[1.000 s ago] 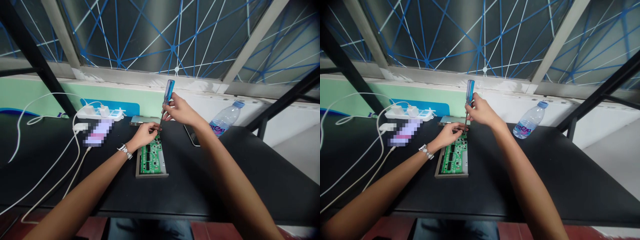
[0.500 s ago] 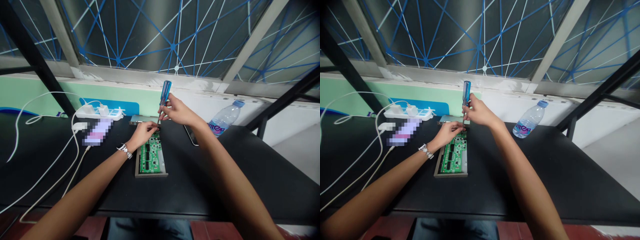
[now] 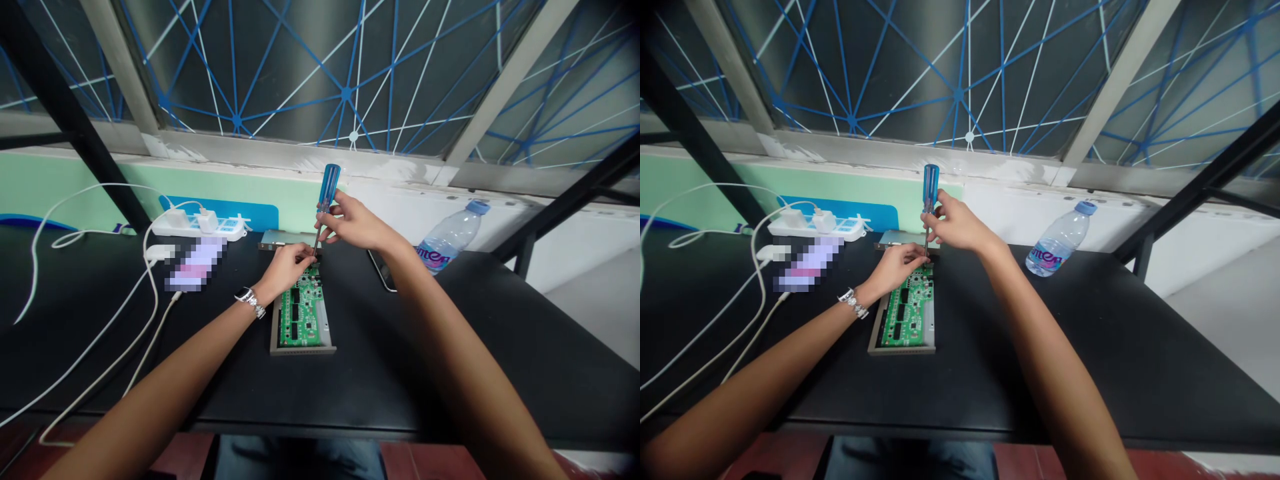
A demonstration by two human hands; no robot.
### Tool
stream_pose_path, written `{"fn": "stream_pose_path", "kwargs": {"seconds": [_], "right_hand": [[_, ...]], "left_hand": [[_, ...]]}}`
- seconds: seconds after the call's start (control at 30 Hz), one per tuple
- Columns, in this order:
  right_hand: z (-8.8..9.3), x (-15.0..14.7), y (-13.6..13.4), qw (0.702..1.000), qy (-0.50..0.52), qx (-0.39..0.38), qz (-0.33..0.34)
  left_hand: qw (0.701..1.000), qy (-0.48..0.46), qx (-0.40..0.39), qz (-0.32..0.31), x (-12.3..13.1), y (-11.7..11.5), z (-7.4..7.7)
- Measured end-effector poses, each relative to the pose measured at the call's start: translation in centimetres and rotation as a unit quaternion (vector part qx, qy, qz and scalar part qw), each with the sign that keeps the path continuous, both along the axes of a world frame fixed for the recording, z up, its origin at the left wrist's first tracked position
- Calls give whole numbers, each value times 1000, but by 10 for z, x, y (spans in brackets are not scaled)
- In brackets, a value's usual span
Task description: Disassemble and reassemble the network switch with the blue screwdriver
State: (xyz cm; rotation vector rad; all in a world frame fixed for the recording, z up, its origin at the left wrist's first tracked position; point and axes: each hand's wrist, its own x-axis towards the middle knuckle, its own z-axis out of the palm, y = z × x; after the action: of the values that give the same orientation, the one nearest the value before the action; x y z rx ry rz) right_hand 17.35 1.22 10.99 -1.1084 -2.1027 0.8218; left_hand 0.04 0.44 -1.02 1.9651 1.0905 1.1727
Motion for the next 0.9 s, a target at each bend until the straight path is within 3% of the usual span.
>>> {"fn": "stream_pose_path", "kwargs": {"seconds": [0.1,0.2,0.3,0.6,0.9], "right_hand": [[-2,-3,-1,992,-56,77,-83],[-4,-8,-1,962,-110,178,-175],[-7,-12,-1,940,-130,226,-219],[-10,-18,-1,939,-119,235,-223],[-12,-12,4,959,-77,223,-159]], "left_hand": [[1000,4,5,10,0,1,-2],[1000,9,7,18,1,3,-5],[1000,14,12,18,1,3,-4],[1000,16,15,18,-1,1,-2],[1000,18,15,13,-1,2,-5]]}}
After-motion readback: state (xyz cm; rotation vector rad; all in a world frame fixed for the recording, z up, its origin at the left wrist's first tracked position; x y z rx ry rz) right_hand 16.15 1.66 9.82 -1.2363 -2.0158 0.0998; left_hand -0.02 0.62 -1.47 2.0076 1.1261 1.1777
